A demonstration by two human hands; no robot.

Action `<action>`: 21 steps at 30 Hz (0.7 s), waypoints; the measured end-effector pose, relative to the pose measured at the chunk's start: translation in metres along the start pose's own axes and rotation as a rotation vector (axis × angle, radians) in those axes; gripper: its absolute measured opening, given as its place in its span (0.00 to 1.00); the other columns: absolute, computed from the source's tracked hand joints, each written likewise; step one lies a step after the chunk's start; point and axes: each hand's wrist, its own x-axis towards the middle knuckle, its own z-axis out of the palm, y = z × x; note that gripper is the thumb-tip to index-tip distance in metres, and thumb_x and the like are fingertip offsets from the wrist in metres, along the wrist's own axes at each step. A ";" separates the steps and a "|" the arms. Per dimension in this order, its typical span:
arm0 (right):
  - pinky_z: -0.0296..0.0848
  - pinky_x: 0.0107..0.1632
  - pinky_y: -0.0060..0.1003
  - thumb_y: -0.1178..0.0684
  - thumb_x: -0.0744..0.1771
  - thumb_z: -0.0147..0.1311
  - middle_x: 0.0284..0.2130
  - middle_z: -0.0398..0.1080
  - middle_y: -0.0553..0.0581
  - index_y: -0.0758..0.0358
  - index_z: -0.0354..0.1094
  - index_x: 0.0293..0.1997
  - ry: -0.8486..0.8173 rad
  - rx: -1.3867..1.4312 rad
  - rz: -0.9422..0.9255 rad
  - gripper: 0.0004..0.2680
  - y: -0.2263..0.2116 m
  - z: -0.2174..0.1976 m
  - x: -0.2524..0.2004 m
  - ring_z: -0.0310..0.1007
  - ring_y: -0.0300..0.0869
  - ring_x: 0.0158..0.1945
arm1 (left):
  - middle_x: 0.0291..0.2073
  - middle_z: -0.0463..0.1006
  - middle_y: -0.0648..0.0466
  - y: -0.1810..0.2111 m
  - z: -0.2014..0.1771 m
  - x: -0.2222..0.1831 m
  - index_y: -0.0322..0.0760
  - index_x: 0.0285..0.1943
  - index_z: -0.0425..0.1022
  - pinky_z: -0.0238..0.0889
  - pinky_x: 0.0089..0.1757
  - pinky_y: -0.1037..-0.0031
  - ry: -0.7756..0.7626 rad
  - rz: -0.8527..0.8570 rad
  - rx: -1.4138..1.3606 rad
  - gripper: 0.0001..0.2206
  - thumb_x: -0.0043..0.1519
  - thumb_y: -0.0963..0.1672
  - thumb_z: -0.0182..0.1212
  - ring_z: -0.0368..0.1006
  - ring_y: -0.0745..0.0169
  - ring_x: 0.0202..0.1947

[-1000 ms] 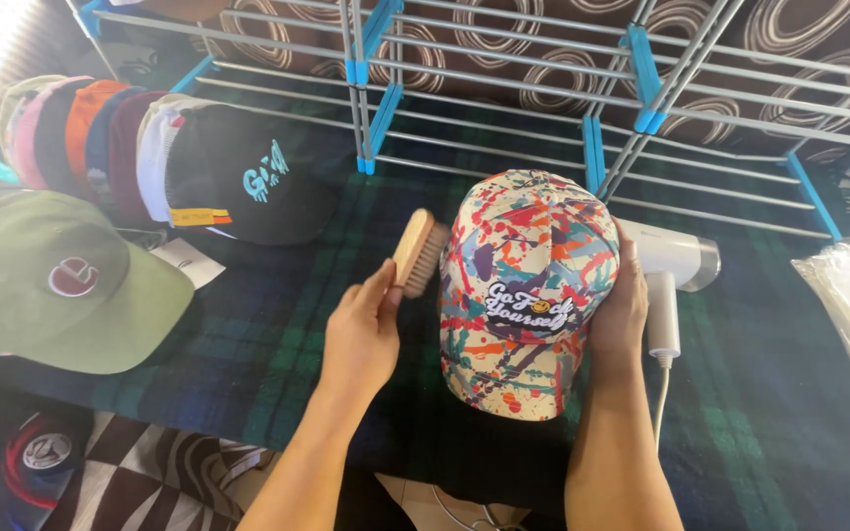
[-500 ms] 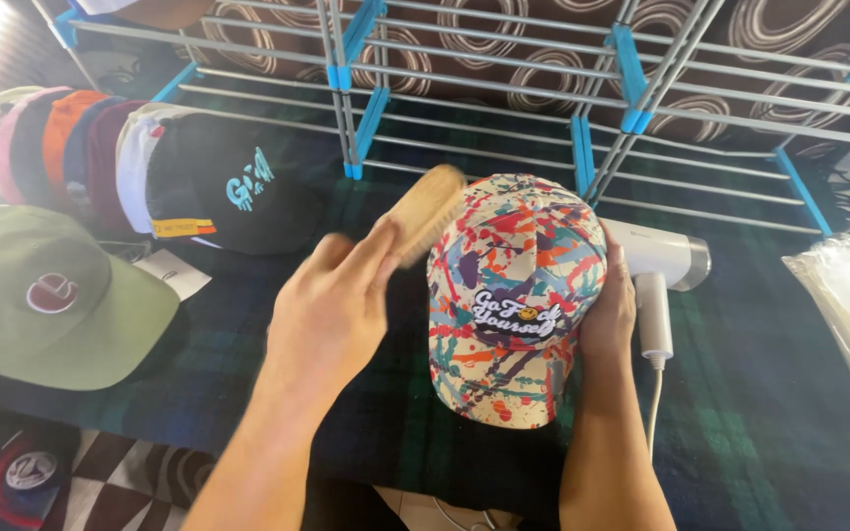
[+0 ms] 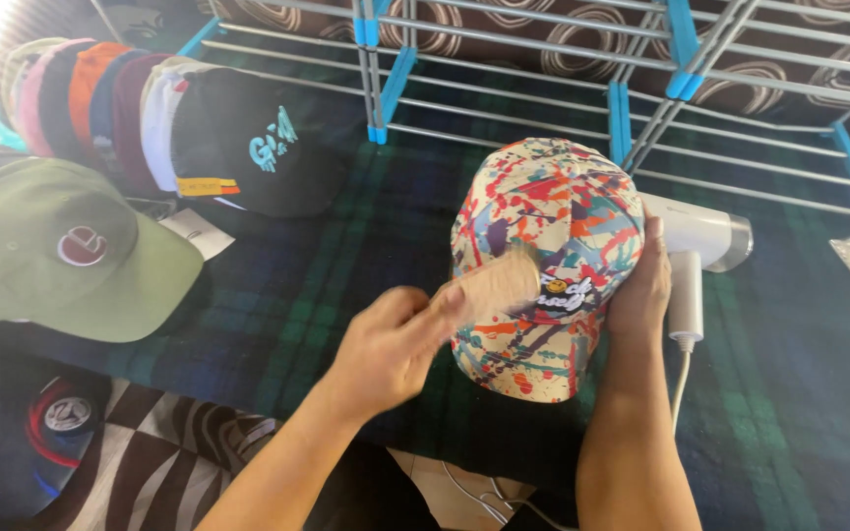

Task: Brushing and steaming a colorful baseball cap to clean and prep it.

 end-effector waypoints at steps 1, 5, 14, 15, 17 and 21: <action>0.68 0.60 0.36 0.31 0.67 0.32 0.58 0.72 0.53 0.50 0.66 0.66 -0.010 0.001 -0.001 0.25 0.000 0.001 -0.001 0.71 0.40 0.61 | 0.38 0.68 0.47 0.001 -0.003 -0.009 0.48 0.79 0.57 0.67 0.37 0.65 0.003 -0.006 0.008 0.24 0.74 0.41 0.55 0.70 0.49 0.37; 0.67 0.59 0.40 0.32 0.67 0.27 0.55 0.73 0.56 0.50 0.68 0.63 0.027 -0.107 -0.009 0.26 0.000 -0.001 -0.001 0.71 0.43 0.59 | 0.41 0.72 0.47 -0.005 -0.013 -0.008 0.39 0.70 0.66 0.67 0.35 0.64 -0.098 -0.024 -0.044 0.17 0.71 0.43 0.55 0.69 0.51 0.35; 0.63 0.60 0.47 0.37 0.70 0.29 0.59 0.70 0.63 0.55 0.61 0.68 -0.019 -0.284 -0.247 0.23 0.039 -0.014 0.020 0.68 0.53 0.62 | 0.46 0.74 0.40 -0.012 0.005 -0.008 0.35 0.71 0.62 0.67 0.38 0.60 -0.030 -0.118 -0.135 0.19 0.72 0.45 0.47 0.72 0.44 0.39; 0.60 0.63 0.55 0.42 0.72 0.29 0.62 0.66 0.71 0.58 0.54 0.72 -0.021 -0.500 -0.434 0.21 0.063 -0.021 0.031 0.63 0.63 0.65 | 0.41 0.73 0.42 -0.005 0.007 -0.021 0.41 0.76 0.59 0.67 0.35 0.60 -0.104 -0.078 -0.142 0.22 0.72 0.42 0.50 0.72 0.44 0.35; 0.63 0.61 0.46 0.42 0.70 0.35 0.58 0.70 0.63 0.59 0.63 0.65 0.064 -0.276 -0.288 0.19 0.018 -0.010 0.011 0.66 0.53 0.61 | 0.38 0.74 0.45 0.021 -0.008 -0.011 0.39 0.70 0.65 0.68 0.34 0.64 -0.089 -0.056 -0.156 0.17 0.71 0.42 0.53 0.72 0.49 0.34; 0.55 0.27 0.26 0.50 0.71 0.53 0.22 0.61 0.45 0.57 0.73 0.33 0.504 0.110 -0.295 0.09 -0.024 -0.020 -0.018 0.60 0.30 0.25 | 0.63 0.73 0.39 0.049 -0.015 0.004 0.26 0.67 0.66 0.71 0.58 0.65 0.182 -0.392 -0.198 0.22 0.66 0.45 0.59 0.75 0.47 0.62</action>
